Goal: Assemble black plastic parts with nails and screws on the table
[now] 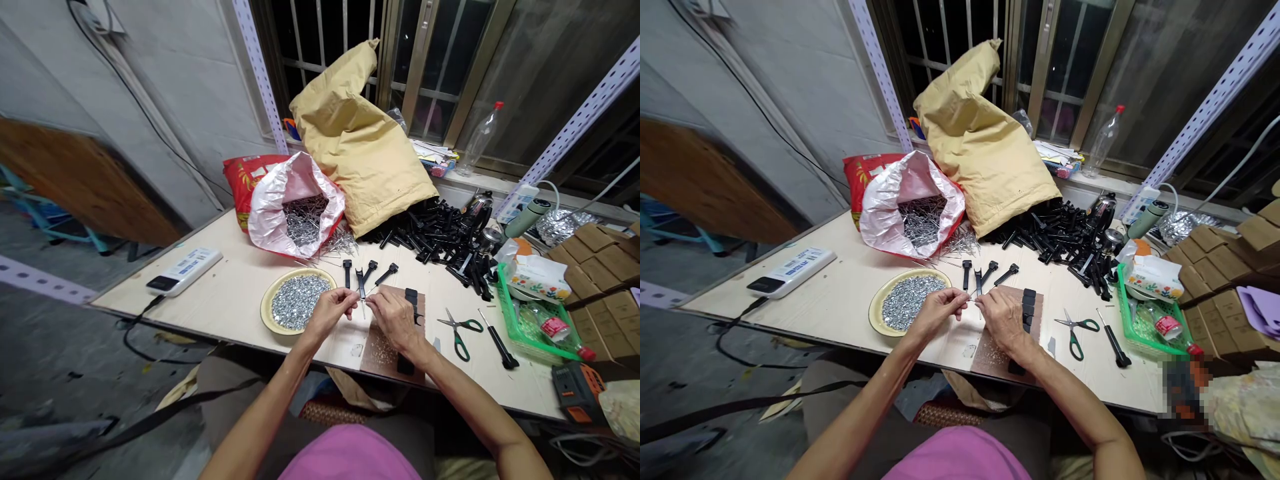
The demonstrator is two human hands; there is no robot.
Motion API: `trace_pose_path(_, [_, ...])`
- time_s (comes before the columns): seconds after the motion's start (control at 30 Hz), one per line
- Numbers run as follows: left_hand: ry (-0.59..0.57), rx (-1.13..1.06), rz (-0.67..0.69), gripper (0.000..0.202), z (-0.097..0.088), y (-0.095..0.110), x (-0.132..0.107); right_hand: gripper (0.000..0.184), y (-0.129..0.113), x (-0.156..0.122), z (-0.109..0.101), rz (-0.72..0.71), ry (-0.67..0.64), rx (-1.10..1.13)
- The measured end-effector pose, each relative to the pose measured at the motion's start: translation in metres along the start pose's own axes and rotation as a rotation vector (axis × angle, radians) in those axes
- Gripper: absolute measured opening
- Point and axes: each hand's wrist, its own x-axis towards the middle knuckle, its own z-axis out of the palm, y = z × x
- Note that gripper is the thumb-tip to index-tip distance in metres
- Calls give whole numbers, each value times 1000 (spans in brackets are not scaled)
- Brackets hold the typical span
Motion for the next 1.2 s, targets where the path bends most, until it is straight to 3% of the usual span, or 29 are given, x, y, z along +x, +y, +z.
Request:
trace_pose_path(0.17, [2,316,231,28,6,-5,-1,15,5,-2,-3,104,-95,202])
trace_pose_path(0.3, [-1,419,320,28,9,-8,1,20,6,-5,0,69,-96,138])
trace_pose_path(0.53, [8,407,304,28,13,-11,0,29,5,-5,3,8,-2,22])
trace_pose_path(0.73, [47,437,295,30,15,-14,1,30,7,-6,5,45,-67,53])
trace_pose_path(1.2, [163,442,326,30,18,-17,1,29,3,-2,12,-14,-1,-26])
